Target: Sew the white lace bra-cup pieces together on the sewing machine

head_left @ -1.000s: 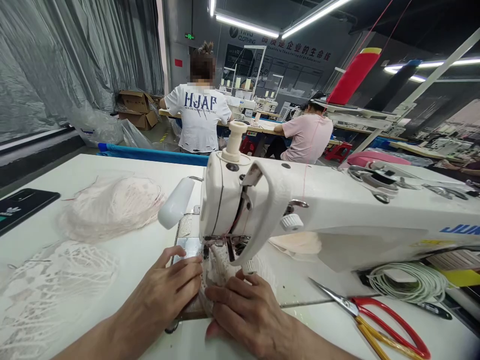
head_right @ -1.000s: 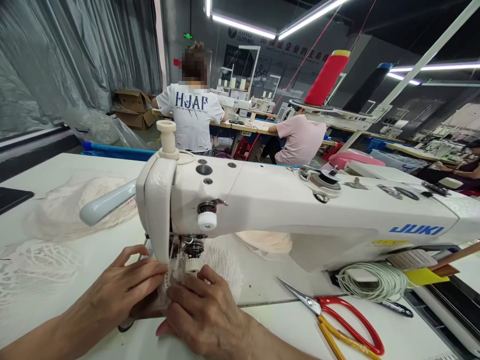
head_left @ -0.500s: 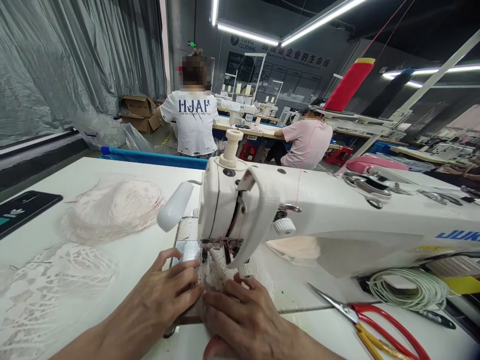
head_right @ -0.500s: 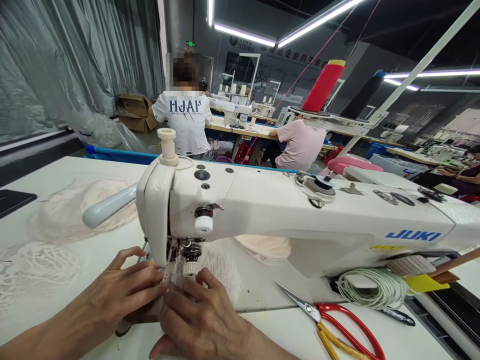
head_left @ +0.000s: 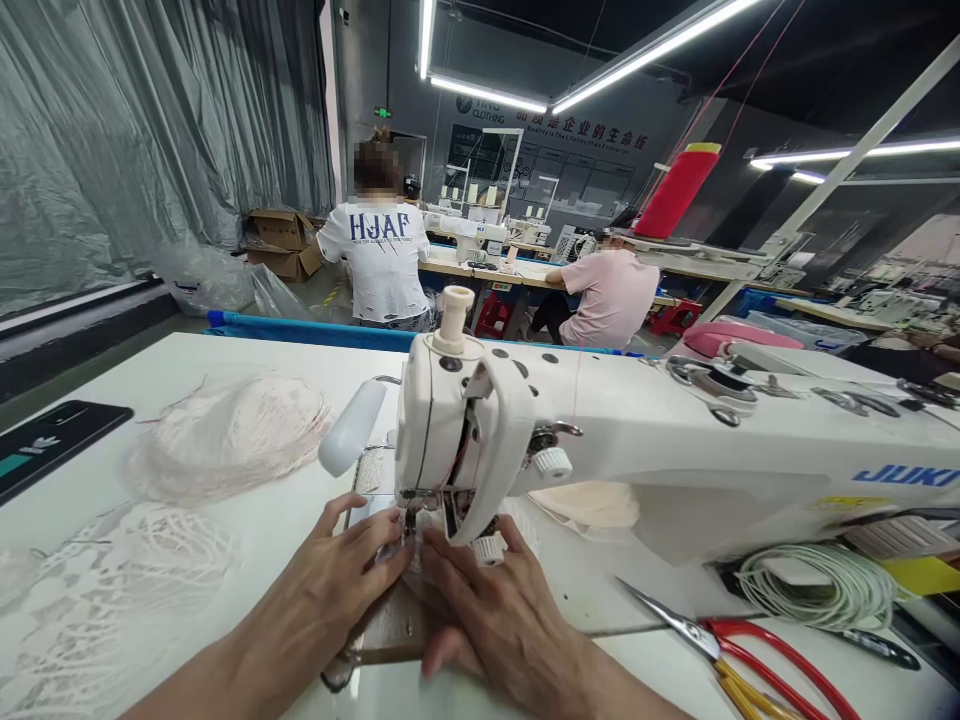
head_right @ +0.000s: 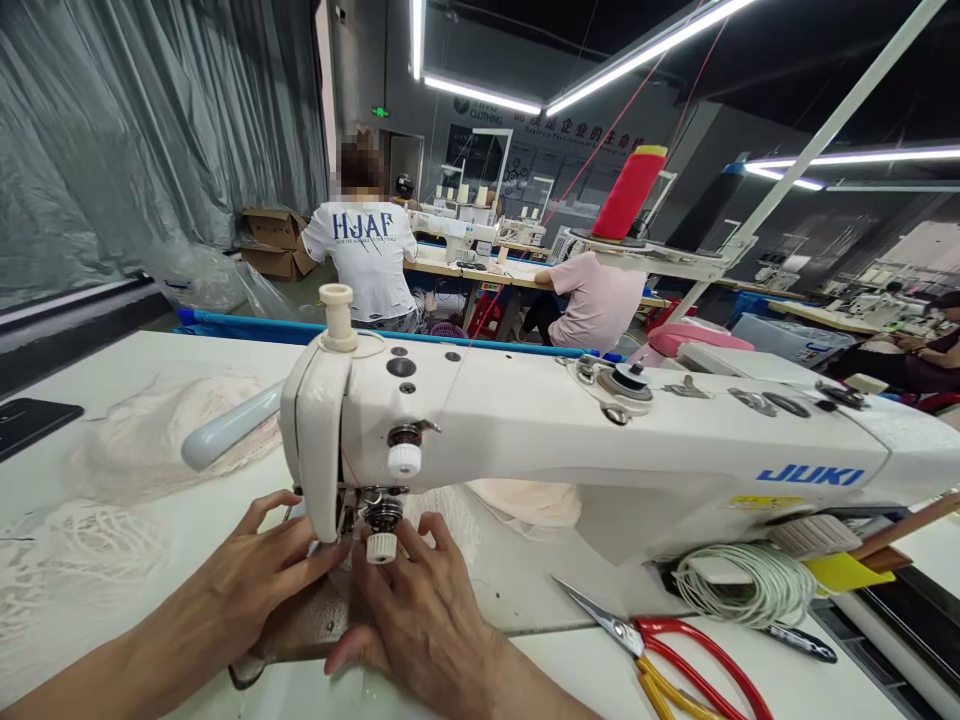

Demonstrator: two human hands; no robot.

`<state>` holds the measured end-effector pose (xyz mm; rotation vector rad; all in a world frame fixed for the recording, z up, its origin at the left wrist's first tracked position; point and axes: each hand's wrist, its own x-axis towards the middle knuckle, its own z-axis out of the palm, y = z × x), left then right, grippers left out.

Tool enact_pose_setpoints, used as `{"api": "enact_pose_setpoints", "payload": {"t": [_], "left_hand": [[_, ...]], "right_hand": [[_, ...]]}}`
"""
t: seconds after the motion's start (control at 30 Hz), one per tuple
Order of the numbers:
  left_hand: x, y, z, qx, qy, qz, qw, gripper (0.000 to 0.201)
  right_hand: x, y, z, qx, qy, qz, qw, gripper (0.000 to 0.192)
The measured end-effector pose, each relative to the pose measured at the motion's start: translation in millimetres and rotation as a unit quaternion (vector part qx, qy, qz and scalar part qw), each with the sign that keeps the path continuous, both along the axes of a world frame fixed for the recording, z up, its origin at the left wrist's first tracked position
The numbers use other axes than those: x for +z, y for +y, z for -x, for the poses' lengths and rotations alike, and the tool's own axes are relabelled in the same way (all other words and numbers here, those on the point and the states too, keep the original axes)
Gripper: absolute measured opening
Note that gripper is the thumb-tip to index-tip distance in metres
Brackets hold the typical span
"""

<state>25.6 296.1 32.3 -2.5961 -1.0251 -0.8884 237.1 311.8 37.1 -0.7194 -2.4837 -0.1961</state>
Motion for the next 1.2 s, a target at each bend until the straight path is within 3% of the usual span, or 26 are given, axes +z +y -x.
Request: {"api": "enact_pose_setpoints", "payload": {"t": [0.2,0.53,1.0,1.2], "left_hand": [[5.6,3,2,0.015,0.016,0.015,1.0,0.036],[5.6,-4,4,-0.003,0.033,0.0,0.999,0.03],[2.1,-2,4,-0.009,0.003,-0.011,1.0,0.028],[1.7,-4,3,0.023,0.032,-0.031,0.999,0.026]], "right_hand": [[1.7,1,0,-0.014,-0.024,0.006,1.0,0.067],[10.6,-12,-5,0.049,-0.045,0.035,0.997,0.058],[7.0,-12,2,0.03,-0.012,0.022,0.999,0.059],[5.9,-8,5,0.016,-0.014,0.008,1.0,0.06]]}}
